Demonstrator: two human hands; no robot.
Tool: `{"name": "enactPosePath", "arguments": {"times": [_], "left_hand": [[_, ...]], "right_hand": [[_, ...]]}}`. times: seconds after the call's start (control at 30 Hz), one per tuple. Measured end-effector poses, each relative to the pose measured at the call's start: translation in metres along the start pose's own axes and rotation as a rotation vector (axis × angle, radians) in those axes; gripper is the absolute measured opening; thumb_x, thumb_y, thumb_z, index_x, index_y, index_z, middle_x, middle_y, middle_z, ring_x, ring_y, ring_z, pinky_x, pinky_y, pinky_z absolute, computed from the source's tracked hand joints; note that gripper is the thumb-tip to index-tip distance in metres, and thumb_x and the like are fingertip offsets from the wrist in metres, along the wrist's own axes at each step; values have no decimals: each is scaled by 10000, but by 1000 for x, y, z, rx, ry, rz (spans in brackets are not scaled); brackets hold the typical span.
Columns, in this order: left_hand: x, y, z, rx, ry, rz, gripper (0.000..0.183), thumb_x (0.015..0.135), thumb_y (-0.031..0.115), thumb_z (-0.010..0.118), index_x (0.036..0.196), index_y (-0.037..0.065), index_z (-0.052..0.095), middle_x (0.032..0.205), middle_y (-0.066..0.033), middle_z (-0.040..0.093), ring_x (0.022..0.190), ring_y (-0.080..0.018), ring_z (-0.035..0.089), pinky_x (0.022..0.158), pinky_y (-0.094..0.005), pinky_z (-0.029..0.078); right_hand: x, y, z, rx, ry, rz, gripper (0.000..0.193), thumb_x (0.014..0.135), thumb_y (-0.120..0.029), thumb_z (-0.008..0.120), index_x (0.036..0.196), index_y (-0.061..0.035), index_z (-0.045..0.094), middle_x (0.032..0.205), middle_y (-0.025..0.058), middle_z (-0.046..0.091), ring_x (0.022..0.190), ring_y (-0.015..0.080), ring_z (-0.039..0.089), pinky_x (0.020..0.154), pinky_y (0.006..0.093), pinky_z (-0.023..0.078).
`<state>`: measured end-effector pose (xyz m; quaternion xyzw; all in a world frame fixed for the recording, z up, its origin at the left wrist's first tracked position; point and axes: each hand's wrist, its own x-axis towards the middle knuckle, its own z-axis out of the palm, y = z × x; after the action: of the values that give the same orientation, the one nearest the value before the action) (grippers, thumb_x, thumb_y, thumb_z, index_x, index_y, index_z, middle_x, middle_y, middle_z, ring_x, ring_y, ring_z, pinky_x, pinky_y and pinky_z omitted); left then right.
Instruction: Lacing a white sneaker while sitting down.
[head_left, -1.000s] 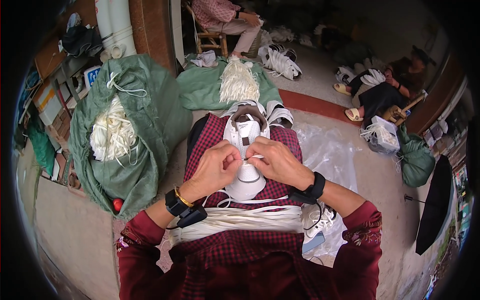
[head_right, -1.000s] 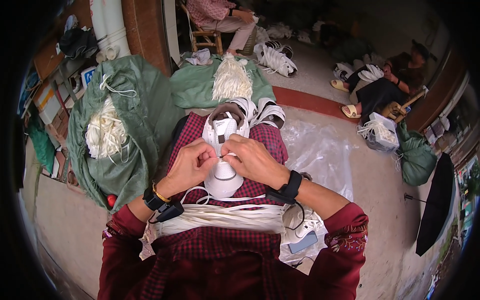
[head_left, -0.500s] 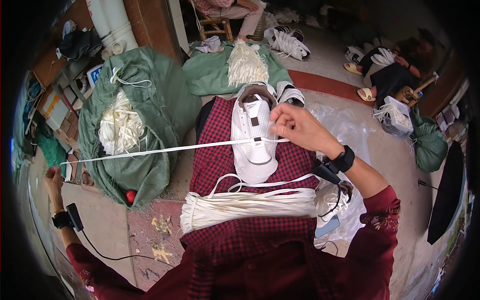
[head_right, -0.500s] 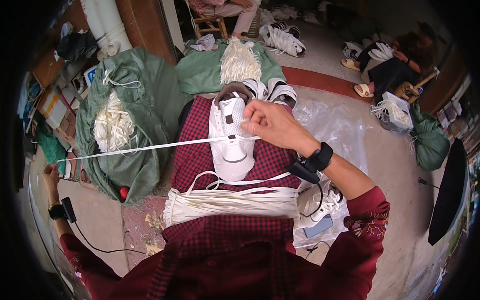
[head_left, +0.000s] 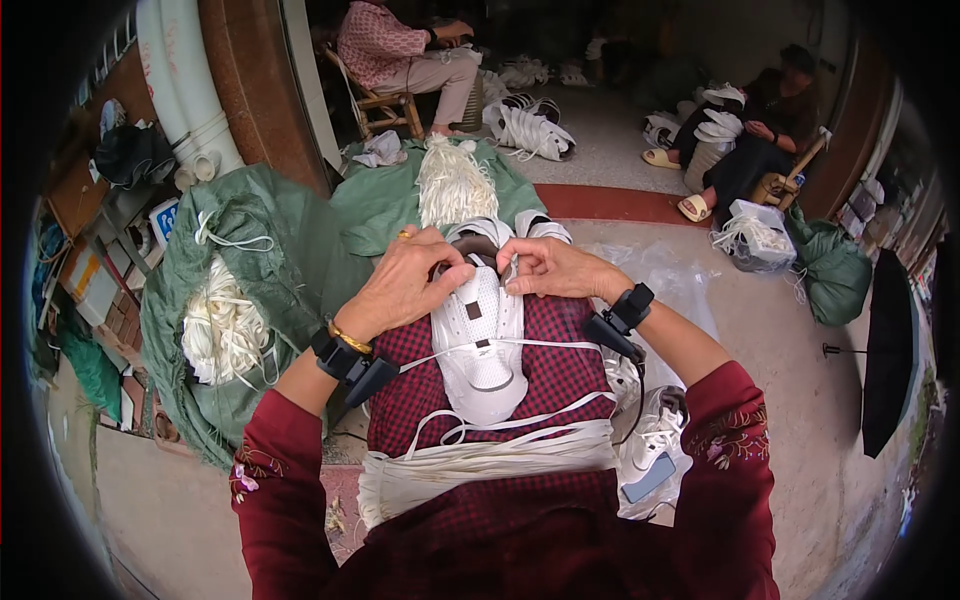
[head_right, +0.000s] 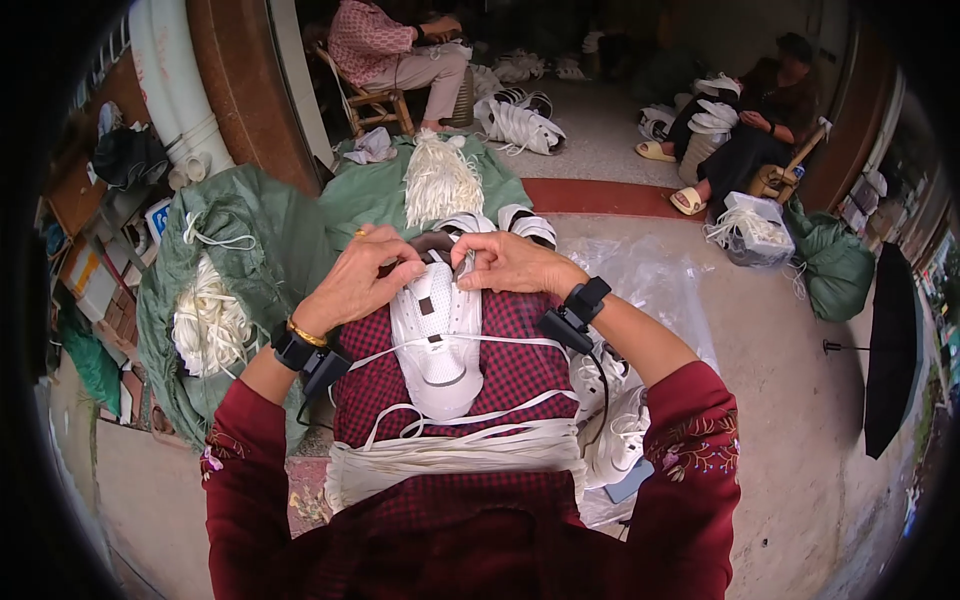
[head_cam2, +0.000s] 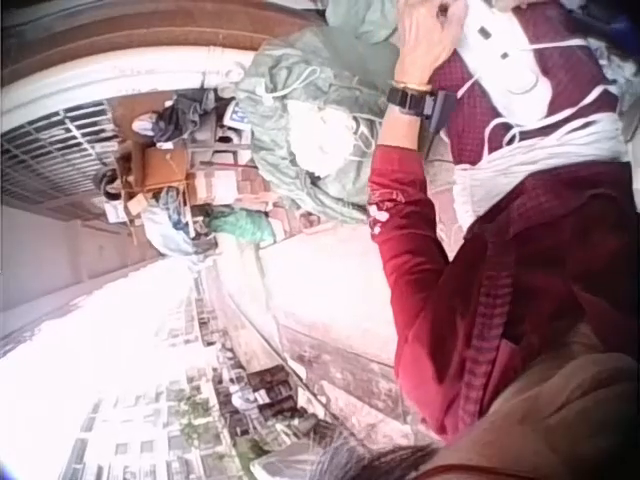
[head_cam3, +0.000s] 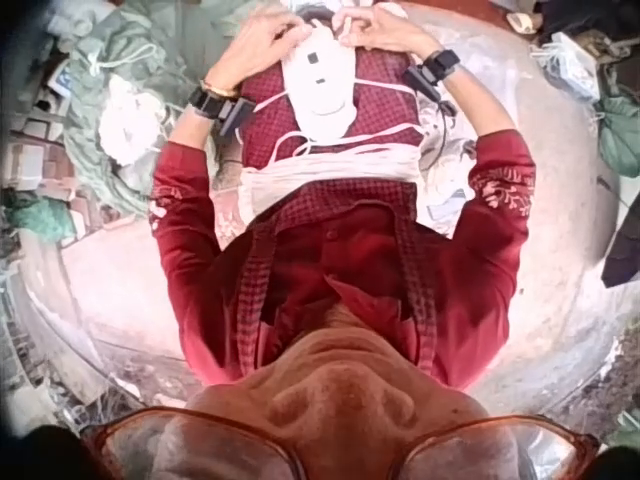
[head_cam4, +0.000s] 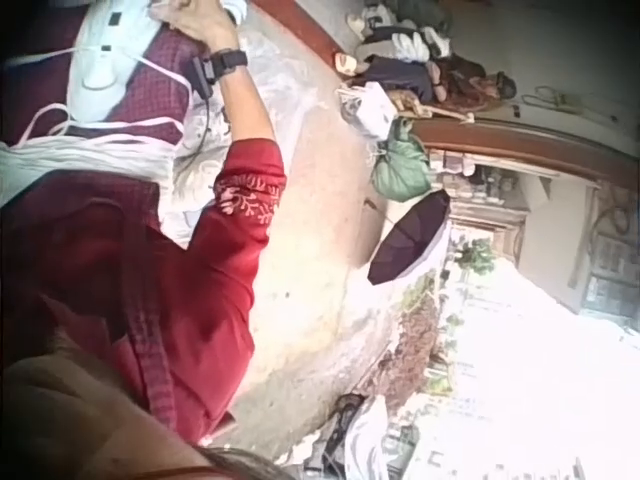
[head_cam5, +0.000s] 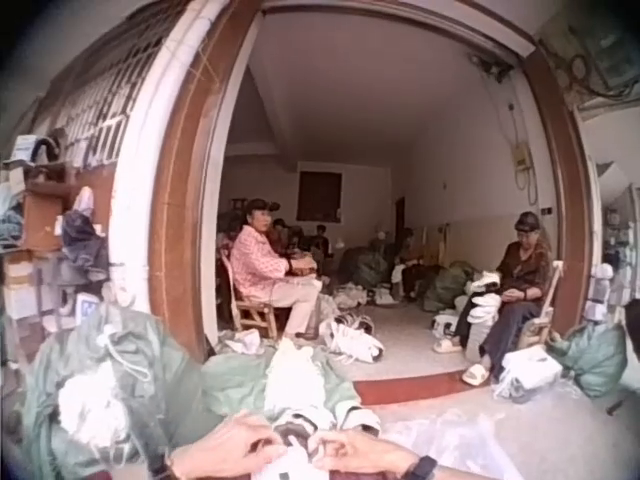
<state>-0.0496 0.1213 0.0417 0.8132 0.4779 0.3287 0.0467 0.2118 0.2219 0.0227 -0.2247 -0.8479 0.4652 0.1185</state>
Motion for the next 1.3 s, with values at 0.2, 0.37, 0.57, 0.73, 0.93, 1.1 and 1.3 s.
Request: {"name": "enactPosePath", "arguments": {"times": [0.2,0.37,0.57,0.73,0.93,1.1,1.3], "left_hand": [[13,4,7,165,-216,-101,301,851,360,738,920,67,723,982,-86,533,1018,-273,517,953,-429,316],[13,0,12,248,-241,-82,327,847,360,736,961,54,718,1025,-108,508,1033,-303,492,930,-438,340],[10,-7,23,-32,-195,-106,261,835,242,746,915,7,665,1021,-146,537,1018,-327,536,894,-411,426],[4,-14,26,-158,-151,-38,276,851,227,753,985,-2,678,987,-126,574,982,-296,564,857,-395,465],[-11,-20,24,-226,-148,-221,372,888,271,772,1144,22,670,986,-51,608,926,-161,569,821,-320,484],[-23,-12,24,-401,78,-205,376,909,287,751,1166,29,656,1017,-57,614,948,-149,591,817,-295,503],[-70,18,8,-366,-40,-245,261,865,146,787,926,14,570,848,-20,580,735,-93,568,659,-257,500]], "right_hand": [[2,7,3,140,6,-86,229,961,-225,700,1107,-81,599,703,-48,523,612,40,484,576,218,418],[10,-5,6,-34,89,-129,193,921,-228,716,1009,-80,631,664,-32,524,589,60,479,542,249,398],[14,-18,18,-264,247,-172,262,894,-256,723,1036,-53,638,612,23,505,553,127,463,530,320,388],[9,-16,18,-325,126,-88,310,926,-274,685,1134,-55,617,639,19,504,555,116,503,523,311,415],[6,-7,17,-100,78,-27,259,979,-264,662,1135,-69,593,665,-16,472,575,81,508,518,262,419],[-7,-16,29,43,227,-2,320,957,-266,671,1152,-37,561,720,19,567,609,94,579,542,272,472],[-59,-40,70,-242,339,-60,320,920,-192,700,1085,-1,502,768,133,632,640,230,615,603,376,487]]}}
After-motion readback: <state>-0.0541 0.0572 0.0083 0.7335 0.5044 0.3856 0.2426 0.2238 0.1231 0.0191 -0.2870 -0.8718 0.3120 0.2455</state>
